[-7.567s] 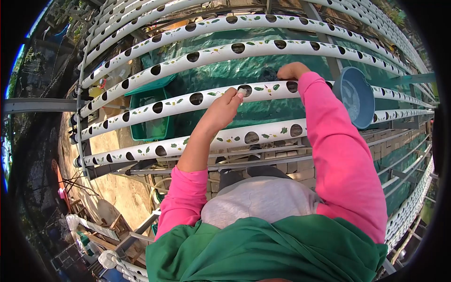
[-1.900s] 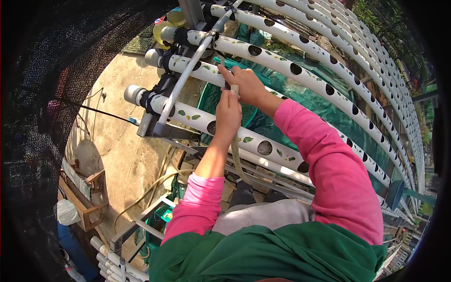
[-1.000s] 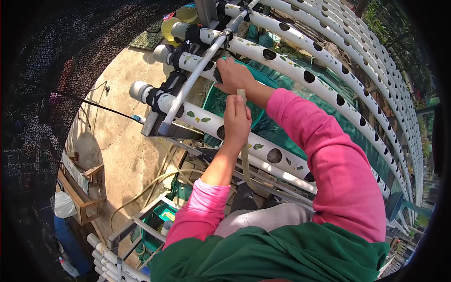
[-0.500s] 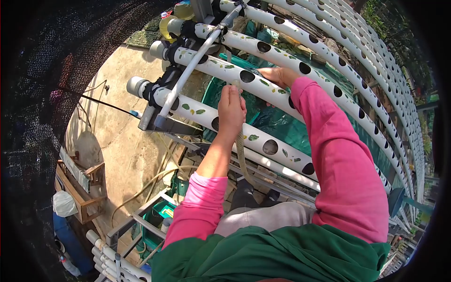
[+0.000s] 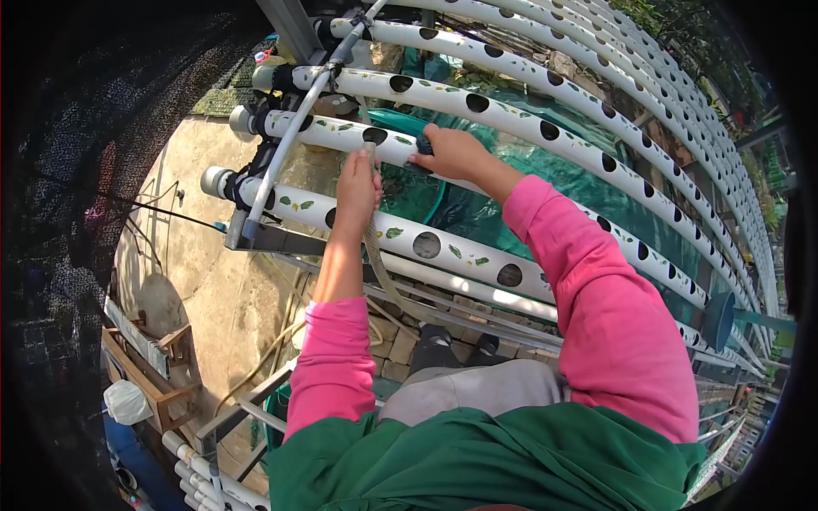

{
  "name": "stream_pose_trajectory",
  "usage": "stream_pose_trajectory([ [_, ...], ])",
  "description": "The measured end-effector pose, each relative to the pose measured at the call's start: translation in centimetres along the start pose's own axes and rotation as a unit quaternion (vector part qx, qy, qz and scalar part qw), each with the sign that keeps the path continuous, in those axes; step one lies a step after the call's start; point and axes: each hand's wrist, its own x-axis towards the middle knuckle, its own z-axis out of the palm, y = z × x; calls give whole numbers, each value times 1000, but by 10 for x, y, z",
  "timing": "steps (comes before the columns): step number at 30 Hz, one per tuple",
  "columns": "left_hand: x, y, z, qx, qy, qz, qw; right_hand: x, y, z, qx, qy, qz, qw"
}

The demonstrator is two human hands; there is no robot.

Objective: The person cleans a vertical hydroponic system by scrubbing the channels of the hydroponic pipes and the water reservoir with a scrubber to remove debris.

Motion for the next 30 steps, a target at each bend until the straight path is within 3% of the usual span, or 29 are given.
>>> stream_pose_trajectory([
  [5, -22, 2, 30, 90, -34, 31, 995, -87, 38, 5, -109, 88, -13, 990],
  [7, -42, -1, 60, 186, -52, 41, 980, -122, 59, 6, -203, 153, 3, 967],
  [11, -74, -25, 114, 268, -95, 84, 955, -185, 95, -1, -216, 181, 48, 958],
  [13, -93, -31, 138, 273, -105, 105, 950, -204, 107, 2, -252, 270, 12, 929],
  [15, -107, -35, 153, 302, -118, 118, 939, -197, 107, -3, -218, 259, 19, 941],
  [17, -119, -40, 166, 330, -129, 130, 926, -188, 92, -16, -104, 82, 144, 981],
  [18, -123, -42, 171, 335, -128, 118, 926, -185, 95, -12, -101, 83, 143, 981],
  [20, -136, -45, 178, 344, -123, 112, 924, -185, 105, 5, -113, 190, 29, 975],
  [21, -144, -44, 181, 347, -121, 111, 924, -193, 107, 10, -110, 190, 28, 975],
  [23, -161, -40, 187, 342, -132, 64, 928, -209, 113, 19, -73, 332, -113, 933],
  [24, -169, -41, 190, 355, -126, 98, 921, -219, 114, 19, -51, 355, -146, 922],
  [25, -176, -42, 192, 358, -121, 96, 921, -229, 115, 19, -46, 355, -150, 922],
  [27, -188, -45, 200, 348, -125, 121, 921, -244, 116, 15, 58, 187, -181, 964],
  [29, -195, -52, 204, 342, -112, 149, 921, -251, 112, 11, 79, 146, -177, 970],
  [30, -200, -51, 206, 339, -111, 151, 922, -254, 105, 1, 165, 56, -79, 982],
])
